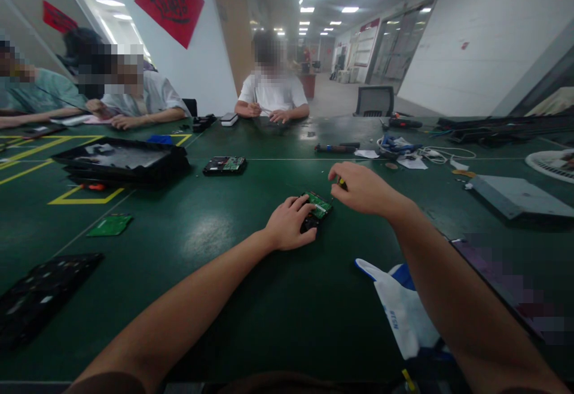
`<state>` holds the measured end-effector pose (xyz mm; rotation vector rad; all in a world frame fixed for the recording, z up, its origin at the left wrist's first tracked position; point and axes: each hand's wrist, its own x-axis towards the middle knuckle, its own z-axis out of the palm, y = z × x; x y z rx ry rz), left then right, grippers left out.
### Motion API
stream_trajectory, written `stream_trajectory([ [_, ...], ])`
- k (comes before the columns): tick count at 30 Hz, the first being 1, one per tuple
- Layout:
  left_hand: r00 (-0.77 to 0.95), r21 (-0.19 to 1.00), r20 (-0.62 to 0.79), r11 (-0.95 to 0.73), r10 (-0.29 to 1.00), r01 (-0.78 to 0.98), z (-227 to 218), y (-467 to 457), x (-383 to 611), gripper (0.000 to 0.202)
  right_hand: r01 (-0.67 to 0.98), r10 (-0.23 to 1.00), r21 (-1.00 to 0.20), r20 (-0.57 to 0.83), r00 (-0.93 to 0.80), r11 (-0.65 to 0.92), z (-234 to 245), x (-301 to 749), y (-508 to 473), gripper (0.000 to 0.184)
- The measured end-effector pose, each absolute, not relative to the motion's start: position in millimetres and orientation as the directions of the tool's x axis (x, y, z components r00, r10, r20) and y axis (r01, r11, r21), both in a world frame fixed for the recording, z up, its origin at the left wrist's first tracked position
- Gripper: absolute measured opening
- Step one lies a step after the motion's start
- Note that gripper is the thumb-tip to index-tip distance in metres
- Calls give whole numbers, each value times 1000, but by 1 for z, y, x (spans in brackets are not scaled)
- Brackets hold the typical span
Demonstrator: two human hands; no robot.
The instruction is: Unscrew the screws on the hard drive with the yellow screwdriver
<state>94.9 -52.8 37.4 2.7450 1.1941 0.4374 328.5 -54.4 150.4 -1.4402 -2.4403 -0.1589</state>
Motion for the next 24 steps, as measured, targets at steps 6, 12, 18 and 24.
stream_trajectory([
  [6, 651, 229, 204, -682, 731, 695, 38, -53, 95, 68, 891, 861, -54, 291, -418, 451, 154, 334, -54, 20],
  [12, 656, 221, 202, -687, 727, 692, 37, -52, 94, 67, 857, 828, -80, 317, -462, 509, 152, 329, -52, 16],
  [18, 658, 214, 206, -689, 725, 692, 36, -52, 94, 67, 866, 834, -76, 326, -446, 493, 151, 330, -51, 23],
  [24, 655, 215, 210, -688, 726, 693, 37, -53, 94, 67, 827, 815, -127, 305, -493, 548, 152, 332, -52, 20],
])
